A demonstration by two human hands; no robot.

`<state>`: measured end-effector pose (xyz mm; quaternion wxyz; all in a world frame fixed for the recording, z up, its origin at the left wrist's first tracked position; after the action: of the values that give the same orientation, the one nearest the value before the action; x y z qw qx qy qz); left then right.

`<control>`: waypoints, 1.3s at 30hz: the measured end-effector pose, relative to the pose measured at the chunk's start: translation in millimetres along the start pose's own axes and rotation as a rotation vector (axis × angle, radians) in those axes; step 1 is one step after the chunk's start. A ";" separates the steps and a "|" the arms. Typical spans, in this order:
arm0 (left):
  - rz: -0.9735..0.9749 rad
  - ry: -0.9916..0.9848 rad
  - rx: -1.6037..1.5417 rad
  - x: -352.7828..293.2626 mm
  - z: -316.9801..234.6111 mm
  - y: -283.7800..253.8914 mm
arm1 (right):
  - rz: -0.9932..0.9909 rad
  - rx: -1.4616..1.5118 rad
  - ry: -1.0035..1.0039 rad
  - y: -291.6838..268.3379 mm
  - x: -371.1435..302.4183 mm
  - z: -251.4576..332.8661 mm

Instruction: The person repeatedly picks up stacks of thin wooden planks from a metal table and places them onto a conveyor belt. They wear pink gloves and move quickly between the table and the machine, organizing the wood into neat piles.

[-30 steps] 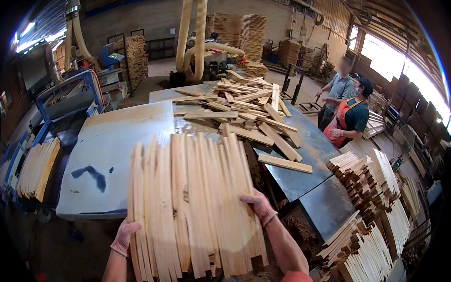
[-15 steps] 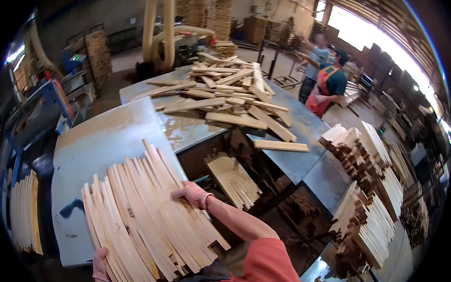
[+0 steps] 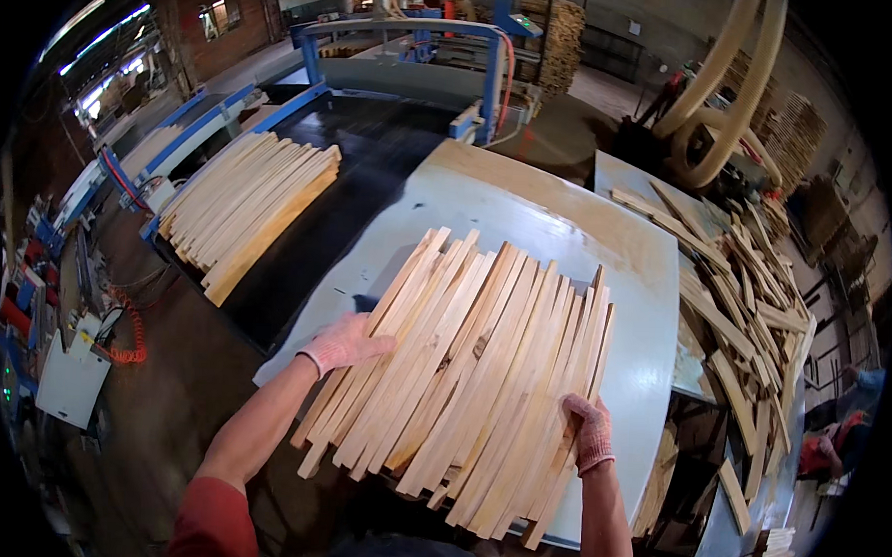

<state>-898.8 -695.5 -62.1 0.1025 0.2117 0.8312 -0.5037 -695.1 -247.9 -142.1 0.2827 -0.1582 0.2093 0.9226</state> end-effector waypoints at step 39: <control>-0.516 0.606 0.406 103.5 159.9 -159.3 | -0.073 -1.528 -0.879 584.8 55.4 -27.3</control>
<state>-1070.2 -874.8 -50.7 -0.3185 0.1512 0.7335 -0.5811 -1078.0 -675.7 -14.8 0.1840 0.0587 -0.5978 0.7780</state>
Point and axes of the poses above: each hand's wrist, its own x-axis towards the middle knuckle, its own y-axis out of the palm, z = x × y, the point moved 8 cm from there along x, towards the middle knuckle, and after that the axes turned 6 degrees about -z, right-handed, at the moved point
